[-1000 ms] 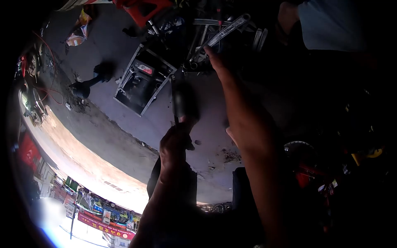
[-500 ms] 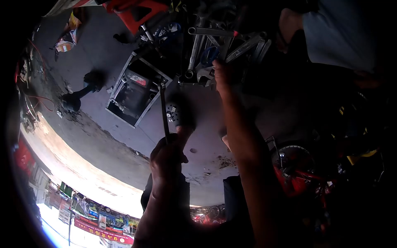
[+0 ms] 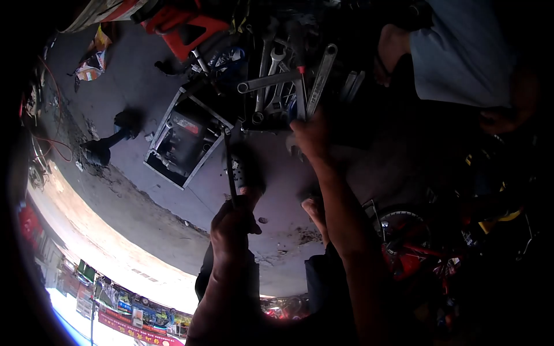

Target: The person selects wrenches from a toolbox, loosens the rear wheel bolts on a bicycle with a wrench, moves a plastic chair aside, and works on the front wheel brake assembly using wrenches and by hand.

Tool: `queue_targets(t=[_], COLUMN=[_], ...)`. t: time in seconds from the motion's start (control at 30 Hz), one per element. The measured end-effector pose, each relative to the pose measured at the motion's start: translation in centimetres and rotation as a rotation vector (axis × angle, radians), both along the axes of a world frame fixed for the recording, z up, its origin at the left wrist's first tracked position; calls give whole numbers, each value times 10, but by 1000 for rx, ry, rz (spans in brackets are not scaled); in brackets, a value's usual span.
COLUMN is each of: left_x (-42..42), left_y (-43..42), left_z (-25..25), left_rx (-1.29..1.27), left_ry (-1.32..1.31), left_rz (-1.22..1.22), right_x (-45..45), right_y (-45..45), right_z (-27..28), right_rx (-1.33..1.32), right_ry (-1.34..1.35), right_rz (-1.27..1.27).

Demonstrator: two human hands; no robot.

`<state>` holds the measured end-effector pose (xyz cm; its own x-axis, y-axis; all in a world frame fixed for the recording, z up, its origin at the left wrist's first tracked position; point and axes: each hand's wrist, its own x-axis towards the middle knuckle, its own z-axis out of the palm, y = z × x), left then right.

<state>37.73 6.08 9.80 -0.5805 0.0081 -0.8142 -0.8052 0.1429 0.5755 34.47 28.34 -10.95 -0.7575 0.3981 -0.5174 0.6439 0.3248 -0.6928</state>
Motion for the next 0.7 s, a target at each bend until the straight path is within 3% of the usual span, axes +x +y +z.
queue_targets(t=[0.1,0.2,0.23,0.37,0.47,0.6,0.7], left_x=[5,5,2,-2,-7,-5,-21], left_y=[2,5,7,8,7,-3,0], left_z=[-3,-2,1,-1,0,-7,1], left_rx=[-78,-19,-1,9,35,-54,-38], left_ry=[-1,-36,-48,5,-99,103,-28], left_rz=[-74,5,22,-27,6,-222,-151], right_x=[-19,-52,-48,-64,-75,-126,-144], right_y=[-15,-42,-52,-51,-28,8,23], right_z=[6,16,7,0,-8,-47,-109], right_rx=[25,317,538,83,153,351,712], right_ry=[-197,-385,-170,-14,236,276,97], right_rz=[79,265,328,403,411,257,610])
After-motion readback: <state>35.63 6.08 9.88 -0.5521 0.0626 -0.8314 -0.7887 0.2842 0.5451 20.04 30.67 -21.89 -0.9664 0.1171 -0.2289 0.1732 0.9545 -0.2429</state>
